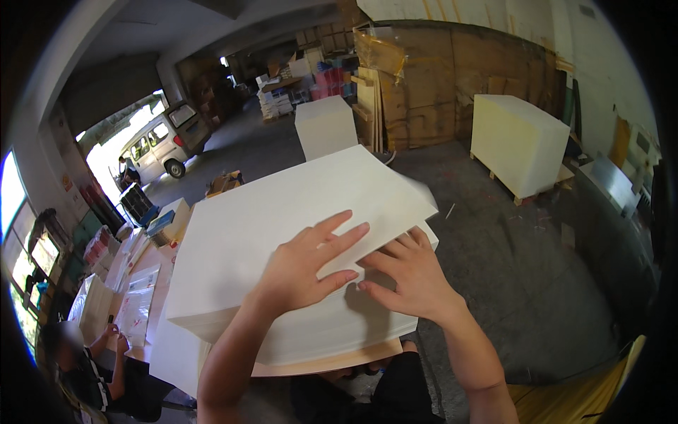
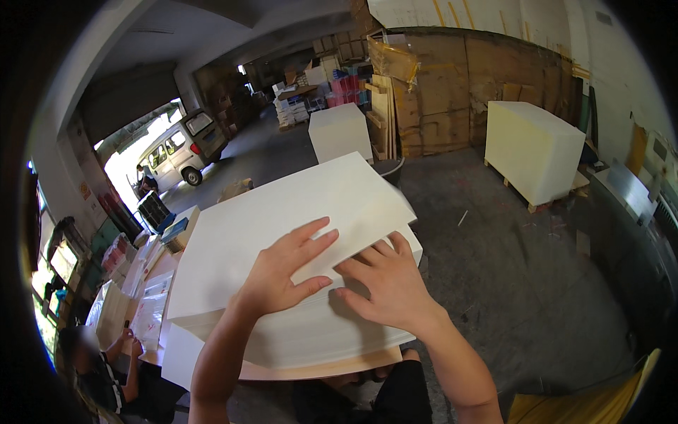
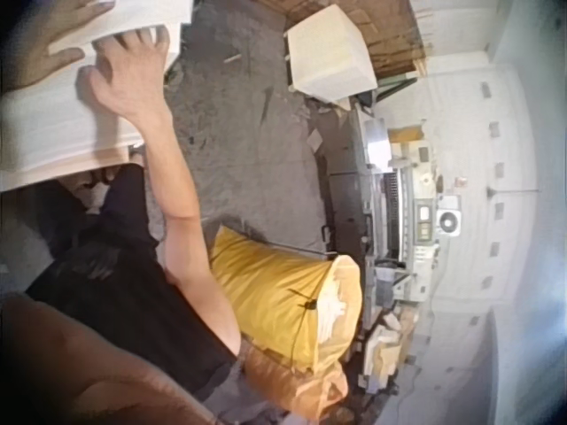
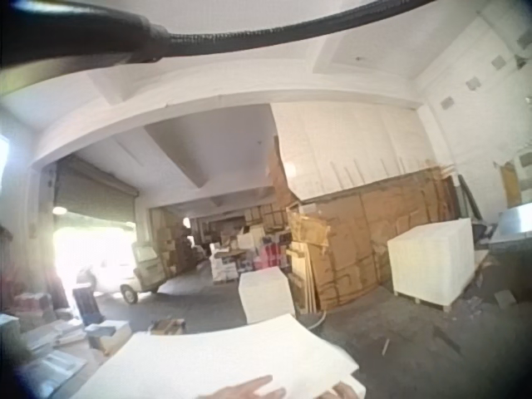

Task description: The person counts and separates stacks of large white paper sheets by hand from a larger pile on a desk, placing smaller sorted batches to the side.

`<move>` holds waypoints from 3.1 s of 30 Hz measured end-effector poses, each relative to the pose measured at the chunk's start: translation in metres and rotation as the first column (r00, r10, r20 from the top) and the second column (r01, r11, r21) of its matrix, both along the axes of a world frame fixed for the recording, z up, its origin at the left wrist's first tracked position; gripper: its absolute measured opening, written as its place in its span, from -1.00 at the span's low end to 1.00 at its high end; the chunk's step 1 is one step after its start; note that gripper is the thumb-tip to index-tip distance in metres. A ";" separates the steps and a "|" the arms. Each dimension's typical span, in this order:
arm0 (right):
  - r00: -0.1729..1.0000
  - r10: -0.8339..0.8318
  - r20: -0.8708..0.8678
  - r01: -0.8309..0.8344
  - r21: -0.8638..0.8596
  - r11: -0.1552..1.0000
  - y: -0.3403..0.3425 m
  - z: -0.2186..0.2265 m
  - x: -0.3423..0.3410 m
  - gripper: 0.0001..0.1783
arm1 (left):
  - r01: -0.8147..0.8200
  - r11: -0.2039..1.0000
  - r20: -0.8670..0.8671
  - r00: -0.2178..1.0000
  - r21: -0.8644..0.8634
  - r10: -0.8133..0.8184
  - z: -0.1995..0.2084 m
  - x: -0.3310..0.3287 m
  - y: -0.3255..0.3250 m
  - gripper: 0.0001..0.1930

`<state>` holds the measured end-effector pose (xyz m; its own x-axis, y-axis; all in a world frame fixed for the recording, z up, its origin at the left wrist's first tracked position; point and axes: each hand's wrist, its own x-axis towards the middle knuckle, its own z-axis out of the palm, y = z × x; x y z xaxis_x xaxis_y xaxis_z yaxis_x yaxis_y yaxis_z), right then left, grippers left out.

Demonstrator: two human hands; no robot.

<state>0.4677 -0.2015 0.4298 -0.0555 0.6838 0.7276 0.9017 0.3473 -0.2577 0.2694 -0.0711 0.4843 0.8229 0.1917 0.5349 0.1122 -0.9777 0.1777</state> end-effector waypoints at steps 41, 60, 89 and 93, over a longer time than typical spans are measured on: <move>-0.029 0.135 -0.990 -0.244 0.138 0.960 0.026 0.036 0.056 -0.58 | 0.137 0.990 -0.174 0.976 0.024 -0.131 0.032 0.021 0.041 -0.53; -0.048 0.174 -0.984 -0.234 0.180 0.955 0.024 0.035 0.054 -0.57 | 0.177 0.980 -0.179 0.965 -0.091 -0.191 0.030 0.022 0.049 -0.43; 0.101 0.112 -0.989 -0.199 0.090 0.976 0.021 0.032 0.056 -0.47 | 0.097 0.980 -0.204 0.970 -0.176 -0.133 0.039 0.021 0.037 -0.48; 0.500 -0.039 -0.865 -0.013 -0.053 0.999 0.027 0.021 0.056 -0.54 | 0.076 0.986 -0.102 0.991 -0.149 -0.091 0.036 0.024 0.030 -0.55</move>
<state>0.5237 -0.1742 0.4504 0.5932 0.7126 0.3746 0.2229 0.3017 -0.9270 0.2932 -0.0407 0.5200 0.8905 0.1887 0.4139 0.0575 -0.9493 0.3092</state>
